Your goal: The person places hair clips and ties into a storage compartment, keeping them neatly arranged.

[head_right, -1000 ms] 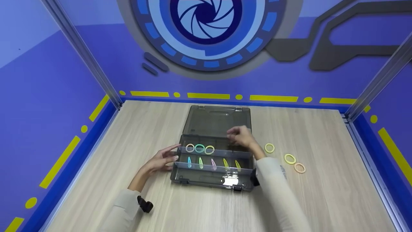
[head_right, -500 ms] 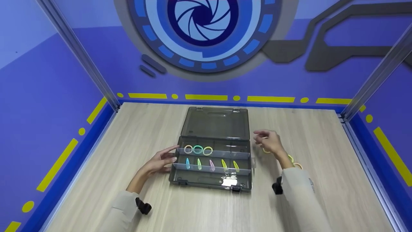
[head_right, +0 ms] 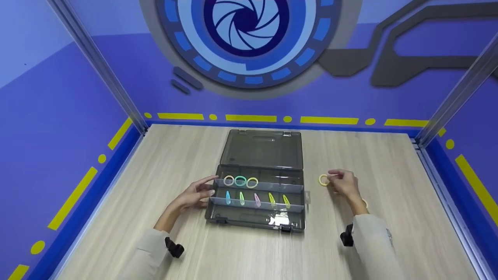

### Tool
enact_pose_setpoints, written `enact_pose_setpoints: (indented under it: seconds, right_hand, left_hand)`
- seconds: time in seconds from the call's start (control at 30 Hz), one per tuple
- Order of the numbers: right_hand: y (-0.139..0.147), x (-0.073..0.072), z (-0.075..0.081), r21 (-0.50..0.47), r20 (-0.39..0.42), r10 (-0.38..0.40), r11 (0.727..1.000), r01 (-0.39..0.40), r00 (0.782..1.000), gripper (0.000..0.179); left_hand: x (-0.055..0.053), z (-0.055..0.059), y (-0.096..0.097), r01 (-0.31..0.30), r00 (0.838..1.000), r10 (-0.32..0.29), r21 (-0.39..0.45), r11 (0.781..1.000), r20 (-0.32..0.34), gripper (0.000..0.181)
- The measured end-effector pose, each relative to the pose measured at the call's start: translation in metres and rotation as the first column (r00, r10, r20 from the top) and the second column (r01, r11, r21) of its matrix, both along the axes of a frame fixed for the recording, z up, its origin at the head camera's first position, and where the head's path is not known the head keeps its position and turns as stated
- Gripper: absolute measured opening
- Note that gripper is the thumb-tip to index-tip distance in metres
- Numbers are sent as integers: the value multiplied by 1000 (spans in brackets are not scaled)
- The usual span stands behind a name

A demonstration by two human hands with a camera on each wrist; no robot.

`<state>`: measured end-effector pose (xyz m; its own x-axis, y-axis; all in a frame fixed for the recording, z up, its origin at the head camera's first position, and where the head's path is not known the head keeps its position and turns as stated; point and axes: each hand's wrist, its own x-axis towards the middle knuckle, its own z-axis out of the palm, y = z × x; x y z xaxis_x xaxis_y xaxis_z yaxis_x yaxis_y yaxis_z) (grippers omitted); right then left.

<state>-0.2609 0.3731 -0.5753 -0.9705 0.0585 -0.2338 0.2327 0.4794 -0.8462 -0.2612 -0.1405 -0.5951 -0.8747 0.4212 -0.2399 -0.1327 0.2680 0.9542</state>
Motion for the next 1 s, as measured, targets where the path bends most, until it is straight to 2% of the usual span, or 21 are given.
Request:
enact_pose_setpoints:
  seconds: [0.2,0.53,0.73,1.0]
  right_hand:
    - [1,0,-11,-1,40,-22,1000,22,999,47]
    - [-4,-1,-18,-59,40,-46,997,48,998,47]
    - [-7,-5,-21,13,10,-101,995,101,995,44]
    - [-14,-7,-23,157,-82,-133,977,144,988,38]
  left_hand:
    - [-1,4,0,-7,999,6,11,1000,31,57]
    - [-1,0,1,-6,998,4,26,1000,65,59]
    - [-1,-1,4,-20,996,15,50,999,89,61]
    - [-2,-4,2,-25,997,21,54,998,74,62]
